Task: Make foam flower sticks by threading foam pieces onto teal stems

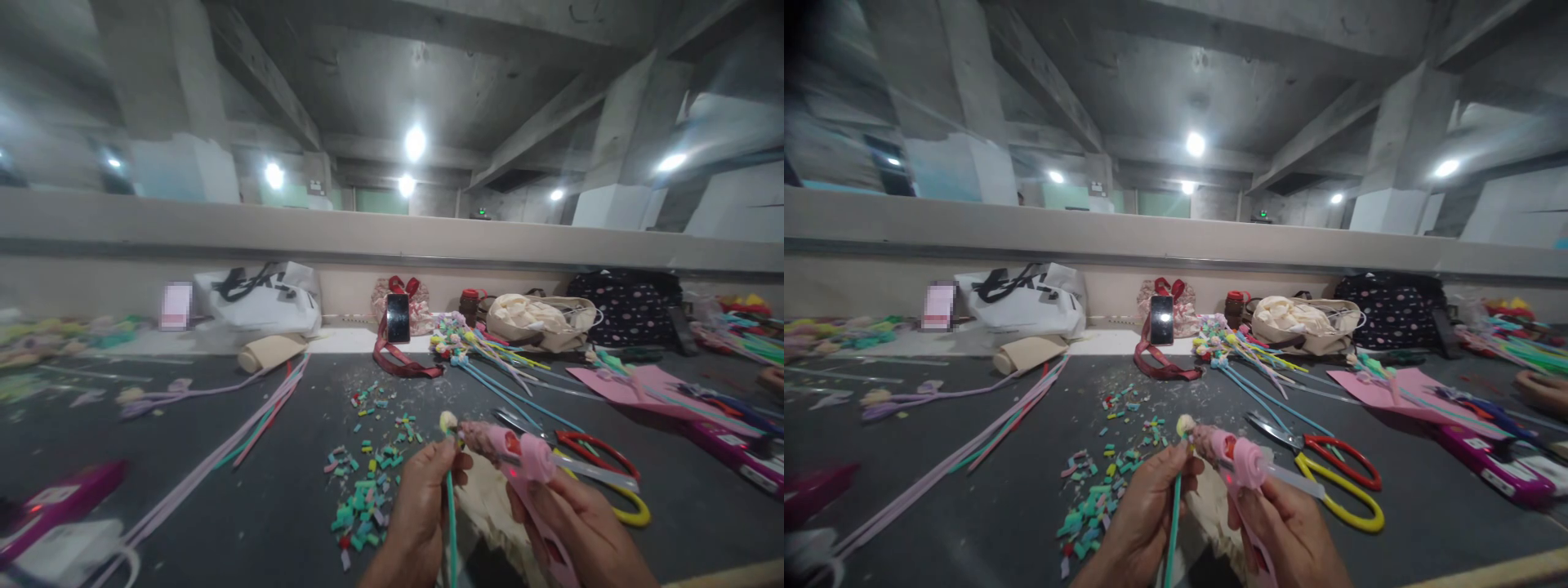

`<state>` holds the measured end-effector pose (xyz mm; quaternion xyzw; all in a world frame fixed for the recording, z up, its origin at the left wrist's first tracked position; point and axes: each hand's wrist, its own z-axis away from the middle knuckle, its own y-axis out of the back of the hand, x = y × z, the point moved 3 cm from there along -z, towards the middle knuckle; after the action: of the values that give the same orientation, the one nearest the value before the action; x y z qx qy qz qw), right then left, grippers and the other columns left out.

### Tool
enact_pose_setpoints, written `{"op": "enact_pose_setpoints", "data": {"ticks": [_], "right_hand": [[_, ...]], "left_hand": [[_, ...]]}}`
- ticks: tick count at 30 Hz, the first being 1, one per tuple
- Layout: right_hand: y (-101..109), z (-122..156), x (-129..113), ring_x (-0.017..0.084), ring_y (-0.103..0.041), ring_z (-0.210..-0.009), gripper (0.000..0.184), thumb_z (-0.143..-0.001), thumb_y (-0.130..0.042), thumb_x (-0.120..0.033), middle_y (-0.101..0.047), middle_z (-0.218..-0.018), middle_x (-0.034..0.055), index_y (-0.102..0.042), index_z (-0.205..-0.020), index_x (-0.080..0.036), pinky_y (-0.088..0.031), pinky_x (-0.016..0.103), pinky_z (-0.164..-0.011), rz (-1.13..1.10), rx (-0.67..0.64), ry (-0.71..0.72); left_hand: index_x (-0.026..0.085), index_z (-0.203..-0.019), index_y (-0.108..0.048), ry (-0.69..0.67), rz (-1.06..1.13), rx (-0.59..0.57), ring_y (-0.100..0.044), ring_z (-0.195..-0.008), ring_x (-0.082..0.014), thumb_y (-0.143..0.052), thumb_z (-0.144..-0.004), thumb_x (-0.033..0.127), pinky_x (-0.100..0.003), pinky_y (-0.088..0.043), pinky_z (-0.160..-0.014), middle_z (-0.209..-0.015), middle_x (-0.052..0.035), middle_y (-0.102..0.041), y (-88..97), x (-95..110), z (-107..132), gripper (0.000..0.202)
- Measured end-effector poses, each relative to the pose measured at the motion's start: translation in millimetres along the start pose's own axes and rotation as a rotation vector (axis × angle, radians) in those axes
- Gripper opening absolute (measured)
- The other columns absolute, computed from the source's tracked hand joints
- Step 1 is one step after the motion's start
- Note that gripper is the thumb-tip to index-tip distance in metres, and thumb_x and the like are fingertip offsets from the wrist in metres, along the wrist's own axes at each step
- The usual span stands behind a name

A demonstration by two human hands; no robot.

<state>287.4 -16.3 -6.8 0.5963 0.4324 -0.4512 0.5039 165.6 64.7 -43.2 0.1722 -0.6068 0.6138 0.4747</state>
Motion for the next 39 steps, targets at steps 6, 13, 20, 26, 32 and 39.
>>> {"op": "enact_pose_setpoints", "data": {"ticks": [6,13,20,26,32,39], "right_hand": [[2.0,1.2,1.1,0.010,-0.036,-0.044,0.041,-0.074,-0.043,-0.054,-0.040,-0.045,-0.0039,-0.048,-0.056,-0.018,-0.025,0.021,-0.043,0.016,0.061,-0.004],[1.2,-0.7,1.5,0.010,-0.038,-0.043,0.043,-0.074,-0.041,-0.055,-0.041,-0.044,-0.0033,-0.050,-0.057,-0.017,-0.026,0.020,-0.042,0.043,0.034,0.011],[4.3,0.5,3.2,0.010,-0.035,-0.045,0.042,-0.074,-0.042,-0.054,-0.040,-0.047,-0.0033,-0.050,-0.057,-0.016,-0.025,0.020,-0.043,0.072,0.058,0.013],[1.8,0.8,-1.6,0.009,-0.038,-0.042,0.042,-0.074,-0.042,-0.055,-0.043,-0.044,-0.0031,-0.052,-0.059,-0.017,-0.026,0.020,-0.041,0.063,0.045,0.002],[7.4,3.4,0.8,0.009,-0.038,-0.039,0.042,-0.074,-0.043,-0.054,-0.042,-0.041,-0.0036,-0.054,-0.059,-0.017,-0.026,0.019,-0.039,0.041,0.036,-0.024],[26.0,0.7,-5.1,0.023,-0.057,-0.085,0.036,-0.074,-0.051,-0.039,-0.063,-0.096,0.0053,-0.055,-0.106,-0.024,-0.044,0.028,-0.072,0.544,0.145,0.286]], "left_hand": [[0.011,-0.067,-0.056,-0.015,0.002,0.001,-0.045,-0.050,-0.0070,-0.061,-0.066,0.038,-0.019,-0.030,-0.048,-0.061,-0.0023,-0.058,0.7,-0.3,0.8,0.027],[0.012,-0.063,-0.055,-0.026,-0.025,-0.007,-0.042,-0.046,-0.0063,-0.063,-0.063,0.038,-0.019,-0.028,-0.045,-0.057,-0.0012,-0.057,0.9,-1.7,-0.4,0.027],[0.012,-0.061,-0.056,-0.022,-0.011,0.003,-0.044,-0.044,-0.0075,-0.068,-0.055,0.043,-0.020,-0.030,-0.046,-0.055,-0.0015,-0.058,1.2,-0.4,-0.5,0.033],[0.012,-0.061,-0.057,-0.030,-0.019,0.011,-0.046,-0.046,-0.0076,-0.068,-0.054,0.043,-0.020,-0.030,-0.046,-0.057,-0.0020,-0.059,2.9,-1.8,-1.3,0.034],[0.012,-0.059,-0.057,-0.021,-0.020,0.032,-0.043,-0.042,-0.0054,-0.067,-0.058,0.040,-0.018,-0.030,-0.043,-0.054,-0.0006,-0.058,1.7,1.9,0.9,0.030],[0.013,-0.060,-0.057,0.016,0.128,0.175,-0.045,-0.040,-0.0032,-0.064,-0.064,0.028,-0.013,-0.030,-0.037,-0.051,0.0020,-0.055,5.0,25.1,5.7,0.017]]}}
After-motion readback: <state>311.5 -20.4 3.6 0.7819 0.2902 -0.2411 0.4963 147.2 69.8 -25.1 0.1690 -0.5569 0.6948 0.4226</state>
